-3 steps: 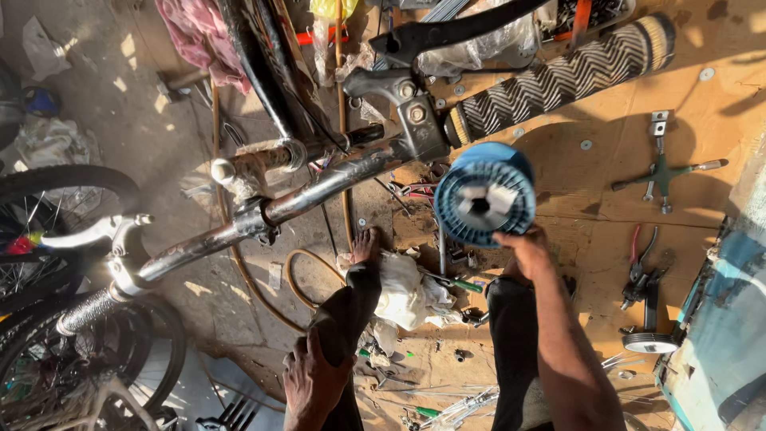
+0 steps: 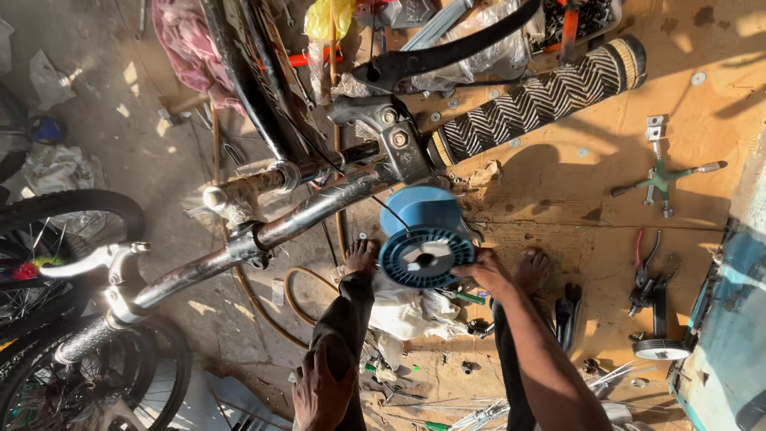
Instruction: The person uses a wrench to tighten and adjust bolts on the handlebars and front fork assembly of a bicycle.
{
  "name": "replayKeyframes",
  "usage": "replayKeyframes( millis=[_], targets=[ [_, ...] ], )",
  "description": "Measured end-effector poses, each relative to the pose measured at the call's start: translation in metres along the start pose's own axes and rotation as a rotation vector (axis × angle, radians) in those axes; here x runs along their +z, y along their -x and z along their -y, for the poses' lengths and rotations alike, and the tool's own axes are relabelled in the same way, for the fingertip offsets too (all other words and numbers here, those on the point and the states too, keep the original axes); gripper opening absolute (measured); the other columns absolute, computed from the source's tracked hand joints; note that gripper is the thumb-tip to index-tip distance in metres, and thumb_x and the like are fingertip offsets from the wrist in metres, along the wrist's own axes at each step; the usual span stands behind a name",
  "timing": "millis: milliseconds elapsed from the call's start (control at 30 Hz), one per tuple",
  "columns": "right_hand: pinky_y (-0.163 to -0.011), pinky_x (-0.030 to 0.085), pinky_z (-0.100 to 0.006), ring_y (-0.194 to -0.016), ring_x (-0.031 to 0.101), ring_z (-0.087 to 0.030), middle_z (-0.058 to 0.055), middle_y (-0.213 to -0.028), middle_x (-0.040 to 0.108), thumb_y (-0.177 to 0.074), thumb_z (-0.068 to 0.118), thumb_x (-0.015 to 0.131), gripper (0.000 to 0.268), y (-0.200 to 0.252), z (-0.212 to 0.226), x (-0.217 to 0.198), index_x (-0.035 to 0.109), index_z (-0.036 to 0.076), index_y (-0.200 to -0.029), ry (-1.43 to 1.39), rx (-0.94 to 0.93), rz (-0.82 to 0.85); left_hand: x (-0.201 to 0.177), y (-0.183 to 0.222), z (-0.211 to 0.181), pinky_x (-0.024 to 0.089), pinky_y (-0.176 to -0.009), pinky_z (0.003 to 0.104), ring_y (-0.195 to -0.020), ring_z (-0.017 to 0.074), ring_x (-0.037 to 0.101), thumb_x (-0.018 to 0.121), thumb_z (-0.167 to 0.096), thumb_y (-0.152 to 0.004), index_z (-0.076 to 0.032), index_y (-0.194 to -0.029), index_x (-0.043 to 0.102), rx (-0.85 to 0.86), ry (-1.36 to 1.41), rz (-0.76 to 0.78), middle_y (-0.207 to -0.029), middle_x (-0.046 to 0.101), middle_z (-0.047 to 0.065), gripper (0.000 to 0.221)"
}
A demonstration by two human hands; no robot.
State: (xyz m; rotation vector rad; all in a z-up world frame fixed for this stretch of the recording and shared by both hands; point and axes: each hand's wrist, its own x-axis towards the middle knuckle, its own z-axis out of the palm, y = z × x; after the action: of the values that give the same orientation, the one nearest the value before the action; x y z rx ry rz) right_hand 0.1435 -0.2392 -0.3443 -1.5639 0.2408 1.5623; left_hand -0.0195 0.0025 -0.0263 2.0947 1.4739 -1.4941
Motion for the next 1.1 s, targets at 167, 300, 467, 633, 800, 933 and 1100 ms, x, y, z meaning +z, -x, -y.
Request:
replayKeyframes(
  millis=[167,300,467,633,800,933,1100],
  targets=[
    [-0.087,0.060,-0.046,-0.097,0.074,-0.031,-0.016,-0.105,0.076,-0.077,0.030,0.087,0.046,-0.066,-0.008,0.098,0.069,0.002,-0.108,0.319,-0.170,0.214,-0.002,-0.053,-0.003,0.048,-0.101,0.052,-0.125,0.0365,0.055,0.076,-0.052,-0.082,-0.019,-0.140,0.050,0.071,-0.125,-0.137,-0.134,0.058,0.013,0.072],
    [-0.083,0.058,-0.049,-0.098,0.072,-0.036,-0.024,-0.108,0.072,-0.079,0.032,0.090,0.055,-0.067,-0.037,0.106,0.065,-0.004,-0.113,0.508,0.112,0.146,-0.010,-0.051,0.023,0.051,-0.096,0.049,-0.117,0.0330,0.062,0.074,-0.051,-0.079,-0.021,-0.124,0.065,0.092,0.008,-0.312,-0.122,0.066,0.009,0.055],
    [-0.083,0.056,-0.049,-0.094,0.069,-0.040,-0.026,-0.100,0.070,-0.075,0.028,0.087,0.049,-0.035,-0.079,0.119,0.064,-0.003,-0.105,0.567,-0.100,0.151,-0.035,-0.088,0.035,0.051,-0.096,0.049,-0.116,0.0337,0.063,0.075,-0.050,-0.079,-0.020,-0.122,0.066,0.030,-0.129,-0.255,-0.121,0.067,0.011,0.053],
    [-0.081,0.057,-0.051,-0.092,0.070,-0.043,-0.029,-0.097,0.068,-0.086,0.002,0.061,0.021,0.003,-0.106,0.119,0.063,-0.005,-0.105,0.727,-0.110,0.248,-0.051,-0.142,0.029,0.052,-0.096,0.047,-0.116,0.0329,0.063,0.074,-0.051,-0.084,-0.014,-0.118,0.065,0.182,-0.409,-0.193,-0.119,0.066,0.011,0.051],
    [-0.084,0.055,-0.051,-0.097,0.069,-0.040,-0.026,-0.097,0.071,-0.078,0.001,0.066,0.017,0.003,-0.113,0.115,0.069,0.000,-0.095,0.825,-0.244,0.410,-0.015,-0.215,-0.019,0.053,-0.094,0.048,-0.113,0.0358,0.066,0.073,-0.040,-0.087,-0.009,-0.127,0.065,0.625,-0.094,-0.012,-0.123,0.067,0.016,0.051],
    [-0.085,0.057,-0.047,-0.098,0.072,-0.040,-0.024,-0.102,0.072,-0.080,0.007,0.072,0.027,-0.040,-0.100,0.120,0.070,0.002,-0.106,0.825,-0.132,0.486,0.015,-0.249,-0.077,0.055,-0.091,0.045,-0.110,0.0354,0.069,0.072,-0.038,-0.088,-0.006,-0.124,0.067,0.810,0.056,0.058,-0.126,0.068,0.016,0.048],
    [-0.088,0.056,-0.047,-0.106,0.070,-0.037,-0.021,-0.110,0.075,-0.074,0.013,0.084,0.044,-0.062,-0.107,0.135,0.071,0.002,-0.114,1.144,-0.089,0.640,0.025,-0.283,-0.119,0.054,-0.096,0.044,-0.112,0.0360,0.068,0.073,-0.040,-0.089,-0.006,-0.128,0.065,0.839,-0.091,0.113,-0.118,0.071,0.019,0.052]
  ],
)
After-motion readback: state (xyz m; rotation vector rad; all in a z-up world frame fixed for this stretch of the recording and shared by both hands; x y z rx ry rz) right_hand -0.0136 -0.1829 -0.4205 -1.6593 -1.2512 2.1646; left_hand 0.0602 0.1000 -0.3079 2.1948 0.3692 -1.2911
